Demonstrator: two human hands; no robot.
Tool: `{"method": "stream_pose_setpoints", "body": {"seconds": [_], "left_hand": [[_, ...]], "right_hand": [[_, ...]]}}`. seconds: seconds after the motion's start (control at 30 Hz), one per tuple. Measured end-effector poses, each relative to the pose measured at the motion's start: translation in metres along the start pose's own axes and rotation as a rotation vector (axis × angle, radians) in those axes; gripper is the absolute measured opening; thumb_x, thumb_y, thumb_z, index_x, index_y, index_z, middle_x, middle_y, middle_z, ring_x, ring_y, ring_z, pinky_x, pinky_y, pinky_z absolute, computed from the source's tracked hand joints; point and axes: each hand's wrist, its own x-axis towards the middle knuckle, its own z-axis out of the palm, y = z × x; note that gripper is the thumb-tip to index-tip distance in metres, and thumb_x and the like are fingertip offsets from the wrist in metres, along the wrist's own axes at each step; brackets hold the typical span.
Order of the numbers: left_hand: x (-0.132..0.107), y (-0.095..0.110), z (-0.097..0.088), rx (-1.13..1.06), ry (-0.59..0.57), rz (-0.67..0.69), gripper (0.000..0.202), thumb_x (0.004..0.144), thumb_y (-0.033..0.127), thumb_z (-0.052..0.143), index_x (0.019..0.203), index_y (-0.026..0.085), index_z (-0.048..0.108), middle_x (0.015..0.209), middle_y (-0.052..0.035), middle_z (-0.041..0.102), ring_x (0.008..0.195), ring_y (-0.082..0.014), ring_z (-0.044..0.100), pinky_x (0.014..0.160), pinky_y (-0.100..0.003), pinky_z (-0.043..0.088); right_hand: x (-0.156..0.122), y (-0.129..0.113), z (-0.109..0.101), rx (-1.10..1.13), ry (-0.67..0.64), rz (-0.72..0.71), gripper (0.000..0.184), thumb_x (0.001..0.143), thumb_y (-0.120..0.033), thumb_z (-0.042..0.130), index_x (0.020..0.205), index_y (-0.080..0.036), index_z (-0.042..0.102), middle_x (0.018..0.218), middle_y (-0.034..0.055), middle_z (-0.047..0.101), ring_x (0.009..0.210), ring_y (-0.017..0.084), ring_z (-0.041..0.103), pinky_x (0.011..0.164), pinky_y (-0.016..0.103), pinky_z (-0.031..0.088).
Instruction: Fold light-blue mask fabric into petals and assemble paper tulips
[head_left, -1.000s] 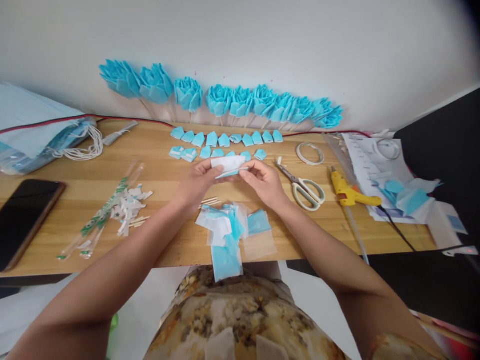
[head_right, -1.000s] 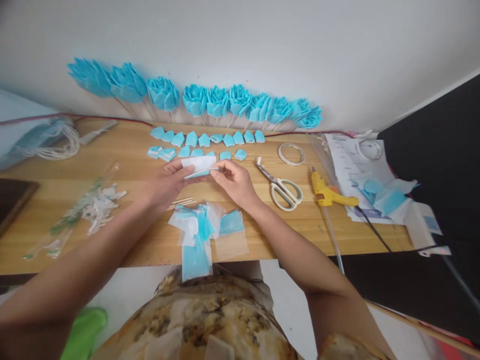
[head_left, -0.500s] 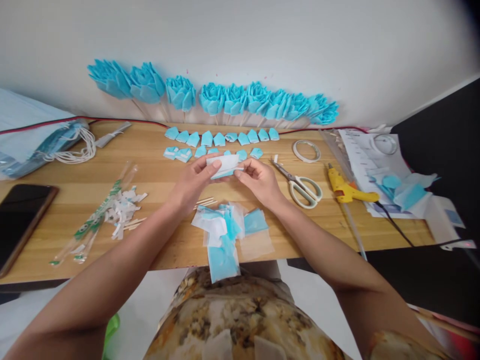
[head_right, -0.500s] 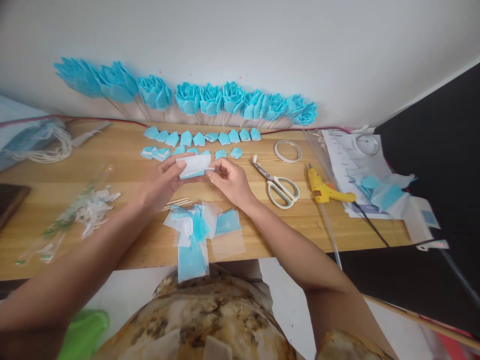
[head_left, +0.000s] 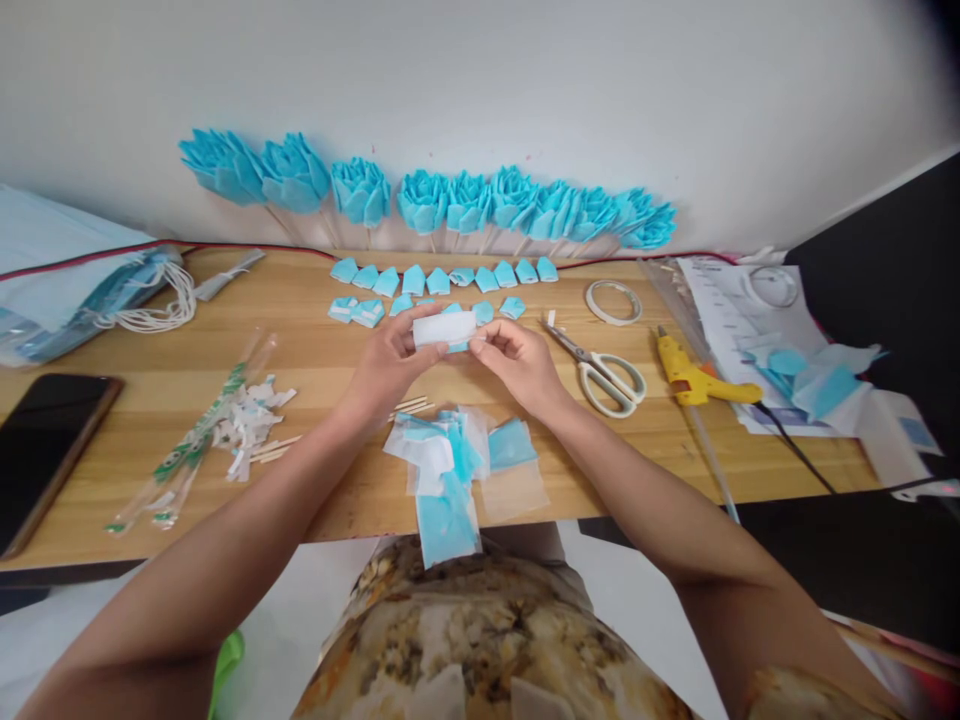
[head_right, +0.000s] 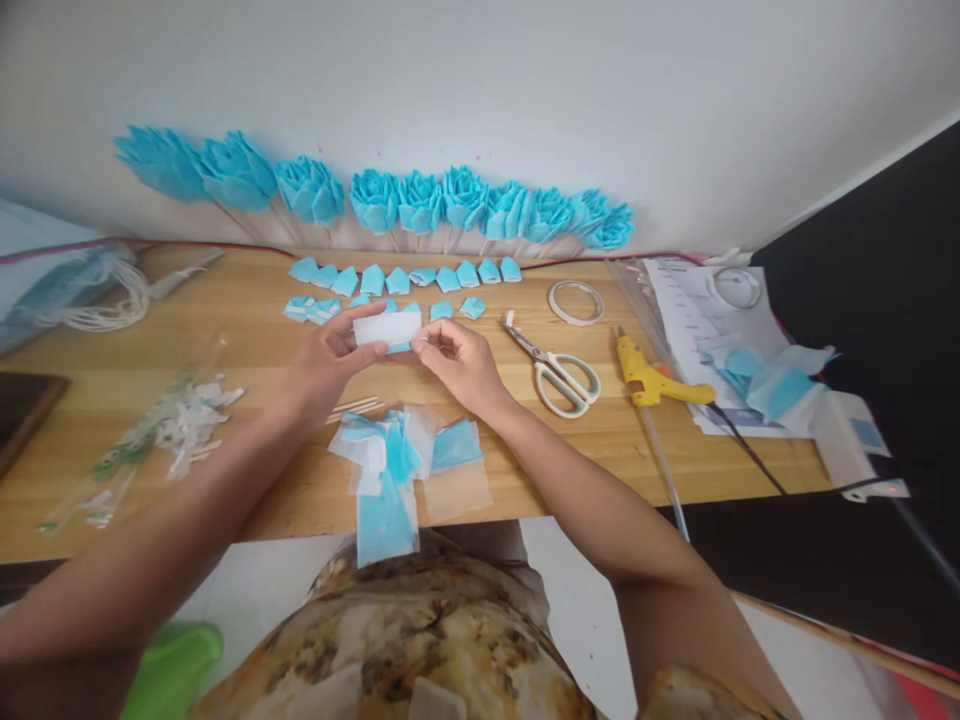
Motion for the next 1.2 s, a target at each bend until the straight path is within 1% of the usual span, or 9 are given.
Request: {"method": "stream_pose_setpoints", "body": {"seconds": [0.2, 0.4, 0.5, 0.57, 0.7, 0.83, 0.9, 1.03, 1.2], "left_hand": [[0.001, -0.005, -0.001, -0.152, 0.023, -0.021, 0.043, 0.082, 0.034, 0.075, 0.120, 0.017, 0.066, 0.109, -0.0080, 0.076, 0.105, -0.0255, 0.072, 0.096, -0.044, 0.058], [0.004, -0.009, -0.006, -0.161, 0.070, -0.048, 0.045, 0.080, 0.031, 0.076, 0.123, 0.020, 0.067, 0.101, -0.0054, 0.075, 0.094, -0.0214, 0.070, 0.085, -0.036, 0.056], [0.004, -0.010, -0.007, -0.164, 0.073, -0.047, 0.045, 0.081, 0.031, 0.075, 0.124, 0.022, 0.067, 0.103, -0.0051, 0.076, 0.089, -0.0190, 0.069, 0.081, -0.032, 0.055], [0.004, -0.010, -0.006, -0.160, 0.076, -0.049, 0.045, 0.081, 0.030, 0.075, 0.125, 0.022, 0.068, 0.104, -0.0053, 0.076, 0.089, -0.0183, 0.069, 0.079, -0.031, 0.054], [0.005, -0.010, -0.006, -0.160, 0.085, -0.057, 0.043, 0.080, 0.028, 0.075, 0.123, 0.021, 0.069, 0.105, -0.0059, 0.076, 0.090, -0.0183, 0.069, 0.079, -0.031, 0.055], [0.005, -0.010, -0.006, -0.149, 0.079, -0.052, 0.045, 0.081, 0.030, 0.075, 0.125, 0.022, 0.069, 0.105, -0.0060, 0.075, 0.097, -0.0207, 0.069, 0.084, -0.034, 0.057], [0.004, -0.009, -0.006, -0.151, 0.063, -0.050, 0.047, 0.081, 0.031, 0.074, 0.127, 0.021, 0.067, 0.108, -0.0070, 0.075, 0.099, -0.0220, 0.070, 0.087, -0.037, 0.057], [0.003, -0.006, -0.004, -0.180, 0.001, -0.046, 0.053, 0.080, 0.033, 0.077, 0.129, 0.018, 0.065, 0.118, -0.0102, 0.074, 0.105, -0.0251, 0.070, 0.091, -0.043, 0.059], [0.003, -0.006, -0.002, -0.191, -0.046, -0.034, 0.055, 0.079, 0.038, 0.081, 0.128, 0.020, 0.066, 0.124, -0.0104, 0.073, 0.105, -0.0264, 0.071, 0.091, -0.047, 0.062]], "right_hand": [[-0.002, -0.003, -0.003, -0.056, -0.011, -0.007, 0.028, 0.087, -0.047, 0.066, 0.078, -0.020, 0.065, 0.075, -0.0010, 0.061, 0.071, 0.013, 0.054, 0.067, 0.028, 0.043], [-0.006, -0.011, -0.007, -0.029, -0.106, -0.041, 0.038, 0.091, -0.057, 0.064, 0.110, -0.025, 0.070, 0.100, 0.0026, 0.070, 0.086, 0.017, 0.064, 0.080, 0.033, 0.051], [-0.007, -0.009, -0.007, 0.023, -0.124, -0.048, 0.043, 0.092, -0.058, 0.063, 0.124, -0.029, 0.064, 0.102, 0.0032, 0.070, 0.094, 0.020, 0.065, 0.081, 0.035, 0.053], [-0.007, -0.005, -0.008, 0.036, -0.092, -0.049, 0.040, 0.094, -0.054, 0.061, 0.126, -0.030, 0.061, 0.099, 0.0031, 0.070, 0.090, 0.020, 0.064, 0.080, 0.036, 0.053], [-0.004, 0.001, -0.011, 0.007, -0.085, -0.062, 0.028, 0.093, -0.033, 0.057, 0.119, -0.027, 0.064, 0.101, 0.0029, 0.072, 0.088, 0.018, 0.065, 0.083, 0.036, 0.053], [-0.003, 0.002, -0.012, -0.082, -0.098, -0.144, 0.029, 0.085, -0.019, 0.057, 0.111, -0.026, 0.068, 0.109, 0.0029, 0.073, 0.094, 0.017, 0.067, 0.086, 0.034, 0.052], [-0.003, 0.000, -0.011, -0.147, -0.088, -0.164, 0.026, 0.083, -0.019, 0.061, 0.106, -0.026, 0.071, 0.106, 0.0020, 0.073, 0.087, 0.016, 0.065, 0.082, 0.033, 0.052], [-0.003, -0.003, -0.007, -0.140, -0.040, -0.125, 0.011, 0.082, -0.032, 0.071, 0.089, -0.023, 0.072, 0.086, 0.0007, 0.072, 0.076, 0.016, 0.062, 0.073, 0.031, 0.050], [-0.002, 0.000, -0.005, -0.071, -0.004, -0.086, 0.019, 0.083, -0.041, 0.072, 0.082, -0.022, 0.068, 0.082, 0.0009, 0.070, 0.074, 0.014, 0.060, 0.068, 0.029, 0.048]]}}
